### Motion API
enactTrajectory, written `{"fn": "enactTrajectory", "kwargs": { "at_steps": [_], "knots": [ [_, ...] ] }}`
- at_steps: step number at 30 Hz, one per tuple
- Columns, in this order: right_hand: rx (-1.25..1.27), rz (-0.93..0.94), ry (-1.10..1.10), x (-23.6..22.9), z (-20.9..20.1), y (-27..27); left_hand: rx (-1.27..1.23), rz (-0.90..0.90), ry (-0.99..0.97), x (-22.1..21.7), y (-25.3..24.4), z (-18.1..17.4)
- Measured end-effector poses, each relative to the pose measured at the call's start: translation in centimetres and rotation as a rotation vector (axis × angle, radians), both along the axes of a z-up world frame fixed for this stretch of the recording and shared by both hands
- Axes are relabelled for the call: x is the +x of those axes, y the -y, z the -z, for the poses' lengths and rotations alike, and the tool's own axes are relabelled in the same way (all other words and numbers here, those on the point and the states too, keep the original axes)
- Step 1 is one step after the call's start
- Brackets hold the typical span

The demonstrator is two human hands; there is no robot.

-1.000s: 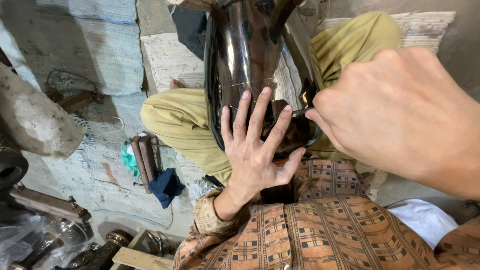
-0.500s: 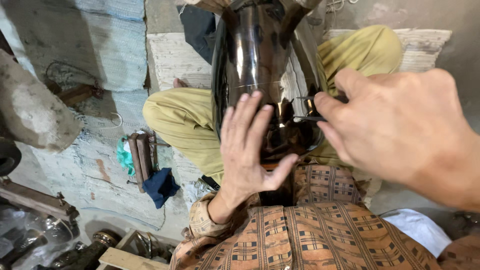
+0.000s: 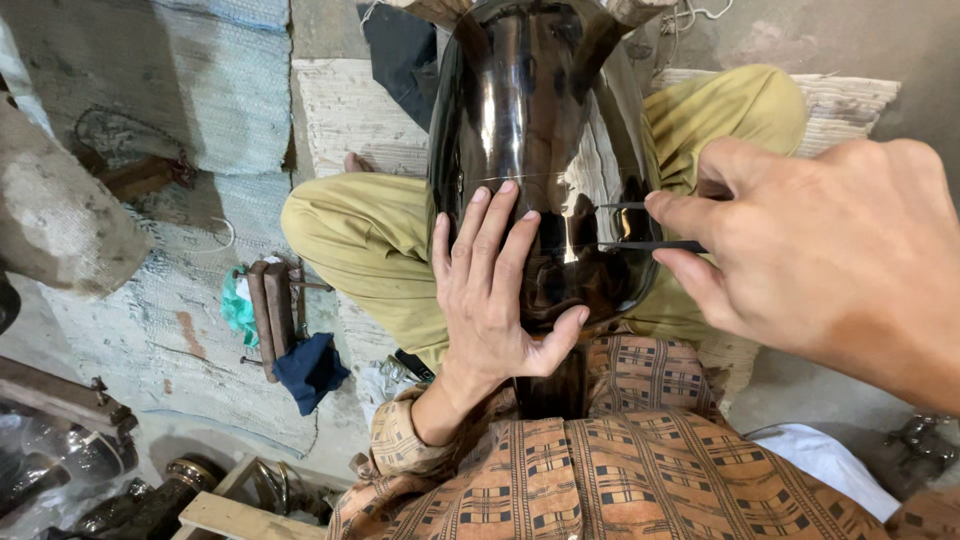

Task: The person sits cross-legged and uses a small metal tool to engrave a circular pattern onto the surface of a dark metallic vessel. The person holds the vessel steady with one hand while carefully tracing the design with the other.

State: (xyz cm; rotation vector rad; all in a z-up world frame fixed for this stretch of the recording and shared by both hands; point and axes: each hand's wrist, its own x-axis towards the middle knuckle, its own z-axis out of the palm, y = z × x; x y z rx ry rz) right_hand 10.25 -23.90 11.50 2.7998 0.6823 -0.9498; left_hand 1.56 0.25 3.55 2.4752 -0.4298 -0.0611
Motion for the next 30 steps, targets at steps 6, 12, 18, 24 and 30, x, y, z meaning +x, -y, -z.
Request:
{"fn": "enactTrajectory", "kwargs": {
  "at_steps": [6, 12, 18, 24, 30],
  "knots": [
    [0.012, 0.002, -0.004, 0.2, 0.2, 0.2, -0.001, -0.011, -0.007, 0.1, 0.1, -0.1],
    [0.004, -0.025, 0.006, 0.0, 0.2, 0.3, 0.058, 0.015, -0.027, -0.1, 0.1, -0.1],
    [-0.006, -0.034, -0.001, -0.4, 0.1, 0.4, 0.077, 0.028, -0.034, -0.1, 0.3, -0.1],
    [0.054, 0.010, -0.069, -1.3, -0.3, 0.0, 0.094, 0.088, -0.069, 0.3, 0.2, -0.6],
    [0.007, -0.029, -0.176, -1.9, -1.0, -0.9, 0.131, 0.170, -0.066, 0.9, 0.2, -1.2]
  ]
}}
